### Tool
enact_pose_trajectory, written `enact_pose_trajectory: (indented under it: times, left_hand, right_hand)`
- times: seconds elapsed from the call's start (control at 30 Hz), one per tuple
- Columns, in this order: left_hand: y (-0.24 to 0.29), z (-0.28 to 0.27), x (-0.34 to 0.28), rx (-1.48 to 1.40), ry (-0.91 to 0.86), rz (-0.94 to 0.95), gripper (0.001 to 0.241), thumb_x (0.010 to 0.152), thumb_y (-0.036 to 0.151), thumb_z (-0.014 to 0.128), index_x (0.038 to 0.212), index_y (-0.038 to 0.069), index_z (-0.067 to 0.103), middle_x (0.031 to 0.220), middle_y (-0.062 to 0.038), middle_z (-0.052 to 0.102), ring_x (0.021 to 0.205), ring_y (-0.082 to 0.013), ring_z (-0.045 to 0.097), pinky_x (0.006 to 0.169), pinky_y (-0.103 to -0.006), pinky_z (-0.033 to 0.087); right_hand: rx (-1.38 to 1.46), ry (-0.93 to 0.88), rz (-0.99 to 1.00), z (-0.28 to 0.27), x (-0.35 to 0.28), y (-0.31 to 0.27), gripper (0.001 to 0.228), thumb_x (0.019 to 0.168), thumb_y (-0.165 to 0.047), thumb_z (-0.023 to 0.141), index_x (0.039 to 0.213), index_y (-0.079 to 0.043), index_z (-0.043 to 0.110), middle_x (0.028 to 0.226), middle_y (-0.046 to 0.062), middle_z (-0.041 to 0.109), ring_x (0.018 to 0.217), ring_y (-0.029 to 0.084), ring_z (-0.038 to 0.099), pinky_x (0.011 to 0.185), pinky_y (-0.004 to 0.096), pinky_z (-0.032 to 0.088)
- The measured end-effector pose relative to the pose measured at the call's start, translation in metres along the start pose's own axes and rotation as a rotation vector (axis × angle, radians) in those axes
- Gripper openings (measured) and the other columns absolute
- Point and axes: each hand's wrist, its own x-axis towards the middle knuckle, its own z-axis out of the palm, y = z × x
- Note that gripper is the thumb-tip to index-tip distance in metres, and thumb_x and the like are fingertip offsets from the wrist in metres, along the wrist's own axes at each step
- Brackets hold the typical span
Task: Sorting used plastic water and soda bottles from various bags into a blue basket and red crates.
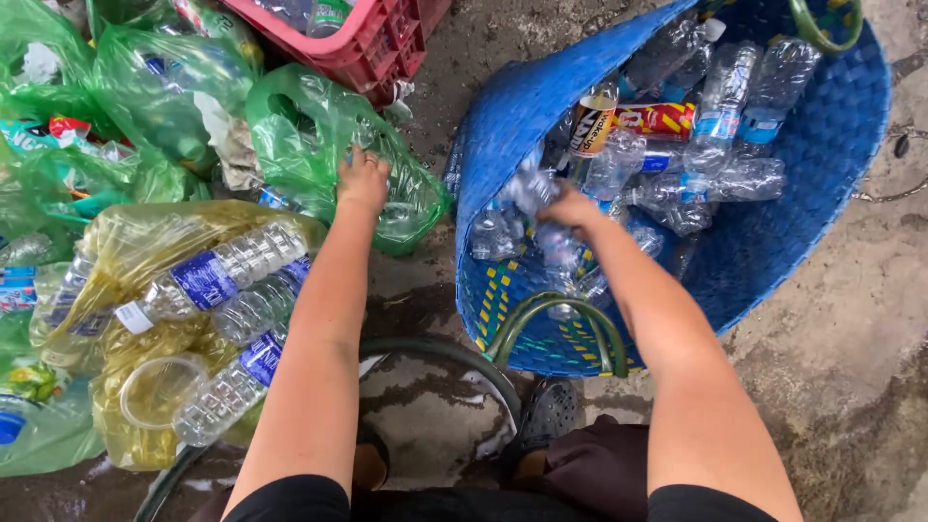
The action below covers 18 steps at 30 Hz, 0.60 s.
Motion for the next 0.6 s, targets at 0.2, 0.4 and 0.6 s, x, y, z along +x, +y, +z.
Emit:
enact_pose_trajectory:
  times: [0.2,0.4,0.6]
  left_hand:
    - [-0.025,-0.166,-0.014,-0.409,0.052,-0.105,0.052,0.079,0.016,0.072,0.128,0.007,0.057,0.126,-0.022,0.059,0.113,-0.0423,0.06,0.085,-0.052,0.055]
    - [-0.063,-0.233,-0.038,-0.79,0.342,-0.069,0.034,0.089,0.024,0.08,0.111,0.008,0.061,0.097,-0.018,0.07,0.089,-0.0371,0.07,0.077,-0.0471,0.056]
    - [-0.027,-0.38,-0.109,-1.205,0.642,-0.047,0.028,0.109,0.029,0.075,0.116,0.007,0.06,0.083,-0.01,0.069,0.075,-0.0246,0.07,0.067,-0.0348,0.055]
  right_hand:
    - [0.352,0.304,-0.428,-0.044,-0.018,-0.045,0.086,0.067,-0.01,0.088,0.142,-0.002,0.045,0.126,0.013,0.069,0.114,0.023,0.069,0.095,0.035,0.057]
    - [0.102,0.242,-0.229,-0.042,-0.002,-0.025,0.065,0.088,-0.025,0.082,0.143,-0.004,0.054,0.115,0.016,0.072,0.098,0.024,0.068,0.082,0.036,0.055]
    - [0.455,0.16,-0.349,-0.07,-0.096,-0.133,0.074,0.094,-0.055,0.061,0.151,-0.012,0.043,0.111,0.01,0.069,0.079,0.019,0.07,0.057,0.034,0.057]
